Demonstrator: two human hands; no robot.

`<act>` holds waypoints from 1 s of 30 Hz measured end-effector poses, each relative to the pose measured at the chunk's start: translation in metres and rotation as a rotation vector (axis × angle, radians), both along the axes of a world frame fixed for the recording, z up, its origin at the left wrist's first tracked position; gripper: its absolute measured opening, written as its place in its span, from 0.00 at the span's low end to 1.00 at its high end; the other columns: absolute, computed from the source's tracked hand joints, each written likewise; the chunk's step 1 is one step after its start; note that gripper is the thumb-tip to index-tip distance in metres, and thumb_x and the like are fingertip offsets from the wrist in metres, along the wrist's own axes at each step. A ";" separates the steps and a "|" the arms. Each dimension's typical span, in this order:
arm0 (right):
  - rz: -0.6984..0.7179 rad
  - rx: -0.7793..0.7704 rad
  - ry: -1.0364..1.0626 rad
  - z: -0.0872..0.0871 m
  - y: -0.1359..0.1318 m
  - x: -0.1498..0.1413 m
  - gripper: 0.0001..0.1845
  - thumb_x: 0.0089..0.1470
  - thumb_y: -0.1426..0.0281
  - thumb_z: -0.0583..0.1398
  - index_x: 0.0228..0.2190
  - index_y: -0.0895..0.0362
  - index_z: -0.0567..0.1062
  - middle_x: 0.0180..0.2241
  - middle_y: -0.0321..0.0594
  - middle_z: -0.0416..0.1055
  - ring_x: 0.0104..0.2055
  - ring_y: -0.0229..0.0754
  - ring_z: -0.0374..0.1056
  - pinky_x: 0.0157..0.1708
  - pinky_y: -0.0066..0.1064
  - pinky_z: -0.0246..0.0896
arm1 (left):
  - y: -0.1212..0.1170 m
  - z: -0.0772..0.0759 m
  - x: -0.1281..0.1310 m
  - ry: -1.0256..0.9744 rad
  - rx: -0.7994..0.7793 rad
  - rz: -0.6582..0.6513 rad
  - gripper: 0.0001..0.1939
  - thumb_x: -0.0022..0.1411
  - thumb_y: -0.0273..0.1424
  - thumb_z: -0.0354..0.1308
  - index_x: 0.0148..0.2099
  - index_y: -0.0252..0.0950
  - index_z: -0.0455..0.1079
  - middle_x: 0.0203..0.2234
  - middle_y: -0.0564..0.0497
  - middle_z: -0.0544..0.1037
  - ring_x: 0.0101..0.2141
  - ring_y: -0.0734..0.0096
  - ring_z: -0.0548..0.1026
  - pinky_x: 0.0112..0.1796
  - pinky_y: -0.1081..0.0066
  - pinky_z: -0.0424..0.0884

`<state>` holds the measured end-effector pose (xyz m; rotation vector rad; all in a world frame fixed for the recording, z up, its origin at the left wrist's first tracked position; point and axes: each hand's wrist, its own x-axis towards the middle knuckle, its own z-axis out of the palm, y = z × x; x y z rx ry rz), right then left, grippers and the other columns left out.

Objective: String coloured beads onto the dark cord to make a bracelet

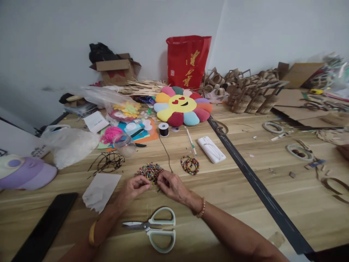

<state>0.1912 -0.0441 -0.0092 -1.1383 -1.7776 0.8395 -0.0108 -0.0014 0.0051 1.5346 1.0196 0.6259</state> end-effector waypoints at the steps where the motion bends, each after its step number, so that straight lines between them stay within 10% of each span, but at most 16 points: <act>1: 0.004 0.011 -0.005 -0.001 -0.001 -0.001 0.05 0.58 0.71 0.56 0.30 0.57 0.68 0.25 0.34 0.65 0.24 0.35 0.58 0.24 0.25 0.53 | 0.000 0.001 0.000 -0.015 -0.031 -0.010 0.11 0.49 0.36 0.66 0.30 0.33 0.72 0.22 0.52 0.77 0.25 0.72 0.73 0.28 0.74 0.68; 30: 0.099 -0.122 0.042 -0.008 -0.001 0.000 0.11 0.60 0.63 0.59 0.35 0.59 0.74 0.28 0.40 0.71 0.29 0.38 0.66 0.30 0.27 0.62 | 0.005 -0.020 0.000 -0.199 -0.206 -0.092 0.12 0.47 0.34 0.69 0.31 0.33 0.72 0.26 0.50 0.80 0.30 0.68 0.77 0.36 0.69 0.71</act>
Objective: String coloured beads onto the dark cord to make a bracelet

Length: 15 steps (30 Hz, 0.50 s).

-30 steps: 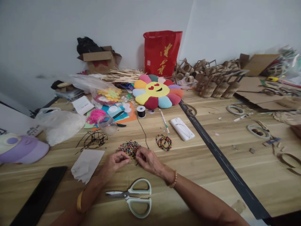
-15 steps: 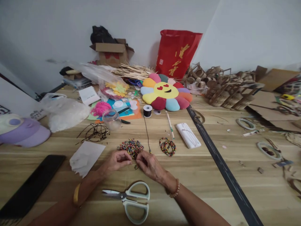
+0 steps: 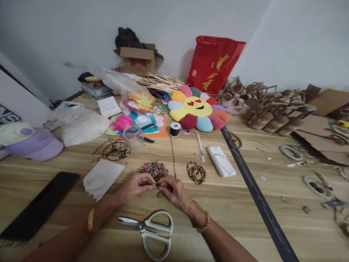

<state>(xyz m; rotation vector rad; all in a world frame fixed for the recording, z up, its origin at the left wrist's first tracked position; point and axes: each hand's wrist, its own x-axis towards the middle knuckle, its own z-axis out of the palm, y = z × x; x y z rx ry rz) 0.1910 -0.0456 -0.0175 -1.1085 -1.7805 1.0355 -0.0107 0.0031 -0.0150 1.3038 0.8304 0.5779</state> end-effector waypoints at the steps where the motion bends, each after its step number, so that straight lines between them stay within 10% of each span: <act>1: 0.001 0.011 -0.002 0.001 0.000 0.000 0.12 0.60 0.63 0.59 0.34 0.59 0.74 0.28 0.40 0.71 0.30 0.38 0.67 0.30 0.28 0.63 | 0.000 0.000 0.000 -0.001 0.000 0.004 0.12 0.47 0.34 0.69 0.31 0.32 0.72 0.26 0.50 0.80 0.30 0.68 0.77 0.36 0.69 0.71; 15: -0.011 0.013 -0.030 0.001 -0.001 0.000 0.13 0.62 0.63 0.56 0.30 0.58 0.72 0.26 0.38 0.68 0.28 0.37 0.64 0.29 0.27 0.60 | -0.001 0.001 0.000 0.088 0.131 -0.017 0.10 0.51 0.35 0.65 0.32 0.33 0.75 0.25 0.51 0.79 0.26 0.72 0.73 0.30 0.73 0.68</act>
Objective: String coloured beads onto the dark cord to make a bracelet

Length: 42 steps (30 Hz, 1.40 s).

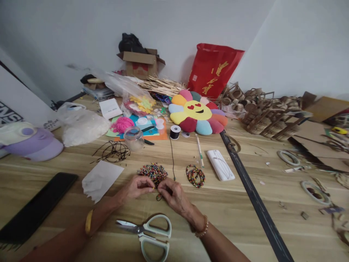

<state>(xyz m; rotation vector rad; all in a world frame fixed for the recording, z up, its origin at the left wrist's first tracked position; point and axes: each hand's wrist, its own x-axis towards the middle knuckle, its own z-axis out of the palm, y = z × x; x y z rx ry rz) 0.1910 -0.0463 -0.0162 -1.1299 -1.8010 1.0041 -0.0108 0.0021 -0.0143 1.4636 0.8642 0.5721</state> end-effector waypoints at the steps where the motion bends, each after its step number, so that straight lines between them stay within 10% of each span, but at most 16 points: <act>1: 0.003 -0.005 0.002 0.001 0.000 0.000 0.13 0.62 0.63 0.56 0.30 0.58 0.72 0.26 0.37 0.68 0.28 0.37 0.63 0.29 0.27 0.60 | 0.000 0.000 0.000 0.003 0.011 -0.005 0.10 0.51 0.35 0.65 0.32 0.33 0.76 0.26 0.51 0.79 0.27 0.72 0.73 0.30 0.74 0.68; 42: -0.014 0.014 -0.029 0.002 -0.005 -0.001 0.13 0.62 0.64 0.55 0.29 0.58 0.69 0.25 0.36 0.66 0.26 0.35 0.61 0.26 0.24 0.56 | 0.003 -0.005 -0.006 -0.056 -0.076 -0.060 0.10 0.50 0.32 0.66 0.34 0.31 0.77 0.28 0.48 0.81 0.31 0.70 0.76 0.36 0.72 0.70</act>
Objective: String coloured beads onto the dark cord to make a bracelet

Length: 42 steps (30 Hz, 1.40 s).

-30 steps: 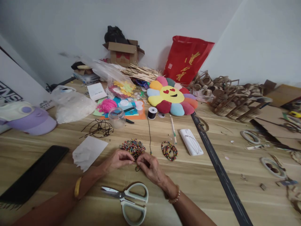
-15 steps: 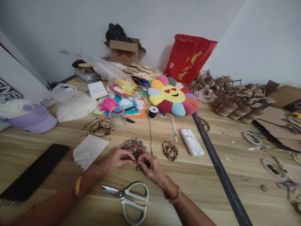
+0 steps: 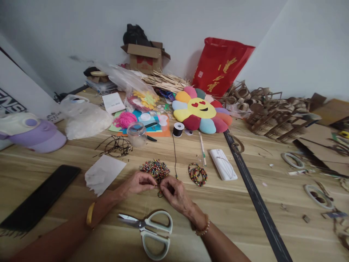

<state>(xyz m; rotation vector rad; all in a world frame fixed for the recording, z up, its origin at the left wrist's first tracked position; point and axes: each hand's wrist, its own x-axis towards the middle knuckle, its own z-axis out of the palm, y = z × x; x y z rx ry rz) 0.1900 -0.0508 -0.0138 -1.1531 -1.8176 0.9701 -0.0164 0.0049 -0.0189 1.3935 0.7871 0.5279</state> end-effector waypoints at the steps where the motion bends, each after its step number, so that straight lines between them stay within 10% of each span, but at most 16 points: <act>1: -0.001 0.000 -0.002 0.000 0.000 0.000 0.13 0.62 0.64 0.55 0.29 0.58 0.69 0.25 0.36 0.66 0.26 0.35 0.61 0.26 0.24 0.56 | 0.000 0.000 0.000 -0.002 0.002 -0.002 0.10 0.50 0.32 0.66 0.34 0.31 0.77 0.28 0.49 0.81 0.31 0.70 0.76 0.36 0.72 0.70; 42: 0.051 0.083 -0.062 -0.001 0.001 0.000 0.13 0.63 0.65 0.55 0.29 0.58 0.71 0.26 0.39 0.69 0.28 0.38 0.64 0.29 0.27 0.59 | -0.002 0.001 0.003 -0.019 -0.041 0.027 0.11 0.47 0.33 0.69 0.31 0.32 0.72 0.26 0.51 0.78 0.29 0.71 0.75 0.35 0.71 0.70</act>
